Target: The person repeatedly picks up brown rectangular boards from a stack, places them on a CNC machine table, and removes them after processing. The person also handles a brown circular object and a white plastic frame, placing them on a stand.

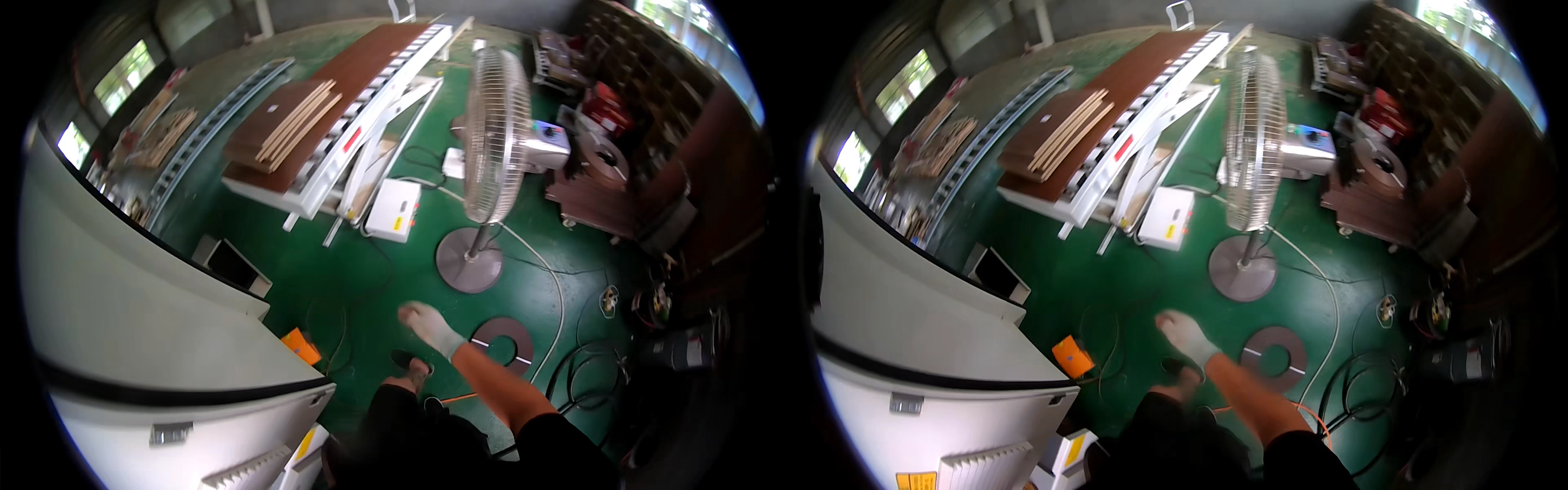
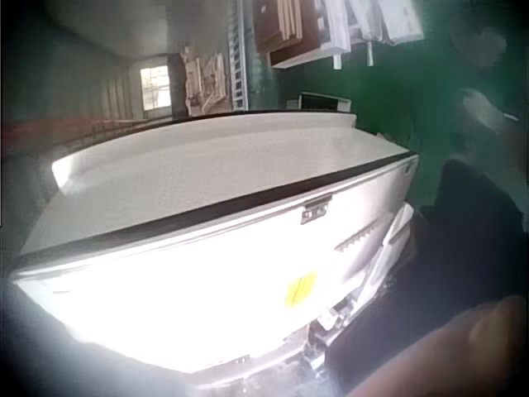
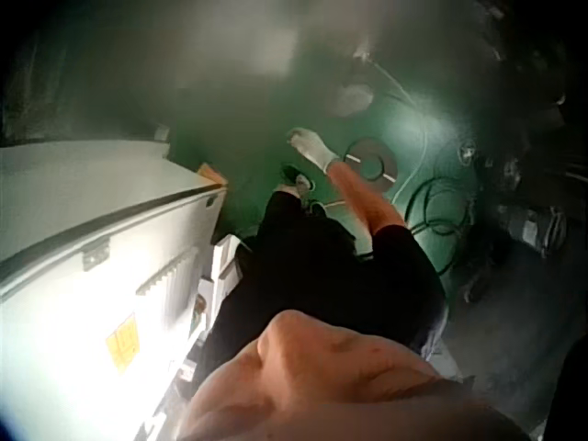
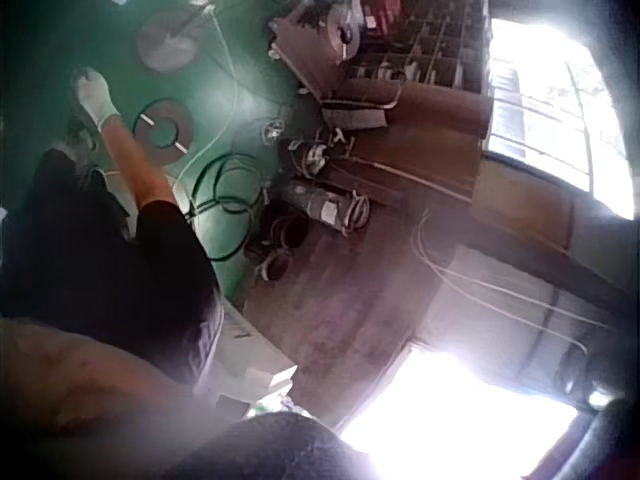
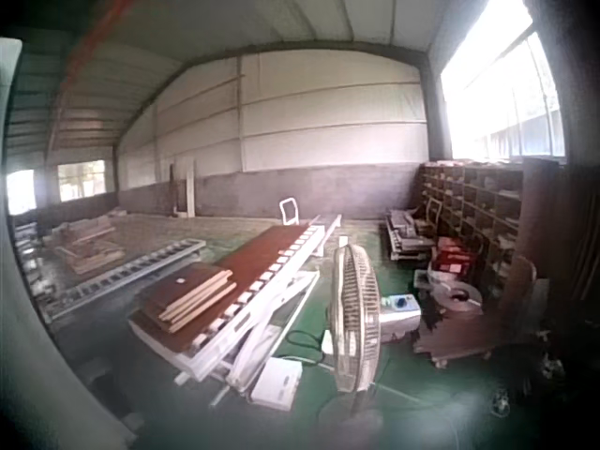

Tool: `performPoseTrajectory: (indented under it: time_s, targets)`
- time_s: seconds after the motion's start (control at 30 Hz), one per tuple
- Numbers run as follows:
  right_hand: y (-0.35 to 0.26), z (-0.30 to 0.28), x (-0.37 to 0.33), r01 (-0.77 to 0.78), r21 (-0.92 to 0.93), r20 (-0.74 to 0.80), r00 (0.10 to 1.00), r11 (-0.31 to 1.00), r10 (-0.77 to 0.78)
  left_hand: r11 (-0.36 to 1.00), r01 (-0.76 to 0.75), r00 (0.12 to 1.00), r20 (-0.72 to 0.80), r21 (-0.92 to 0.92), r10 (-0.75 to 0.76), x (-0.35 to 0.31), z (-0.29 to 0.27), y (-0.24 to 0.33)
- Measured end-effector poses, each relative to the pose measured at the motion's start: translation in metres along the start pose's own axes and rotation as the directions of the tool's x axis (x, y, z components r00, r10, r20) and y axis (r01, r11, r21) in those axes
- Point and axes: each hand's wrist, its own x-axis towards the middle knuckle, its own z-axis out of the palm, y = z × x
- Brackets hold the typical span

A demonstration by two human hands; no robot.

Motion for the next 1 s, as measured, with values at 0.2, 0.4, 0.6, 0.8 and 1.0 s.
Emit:
performPoseTrajectory:
  time_s: [0.2, 0.4, 0.6, 0.8, 1.0]
  targets:
    - [-0.169, 0.039, 0.134, 0.439, 0.02, 0.137, 0.889, 0.898, -0.437, 0.997, 0.049, 0.994, -0.091, -0.055, -0.054, 0.017, 0.024, 0.013]
    - [-0.268, 0.124, 0.209, 0.578, 0.092, 0.396, 0.726, 0.811, -0.562, 0.983, 0.083, 0.968, -0.223, -0.161, -0.119, 0.013, 0.053, 0.018]
    - [-0.283, 0.204, 0.286, 0.787, 0.116, 0.325, 0.547, 0.606, -0.772, 0.942, 0.098, 0.917, -0.338, -0.321, -0.21, 0.009, 0.092, 0.016]
    - [-0.238, 0.253, 0.33, 0.567, 0.528, 0.45, 0.445, 0.632, -0.775, 0.897, 0.095, 0.867, -0.407, -0.432, -0.288, 0.022, 0.13, 0.041]
    - [-0.29, 0.219, 0.315, 0.484, 0.469, 0.577, 0.466, 0.739, -0.671, 0.842, 0.101, 0.801, -0.459, -0.53, -0.384, 0.059, 0.146, 0.112]
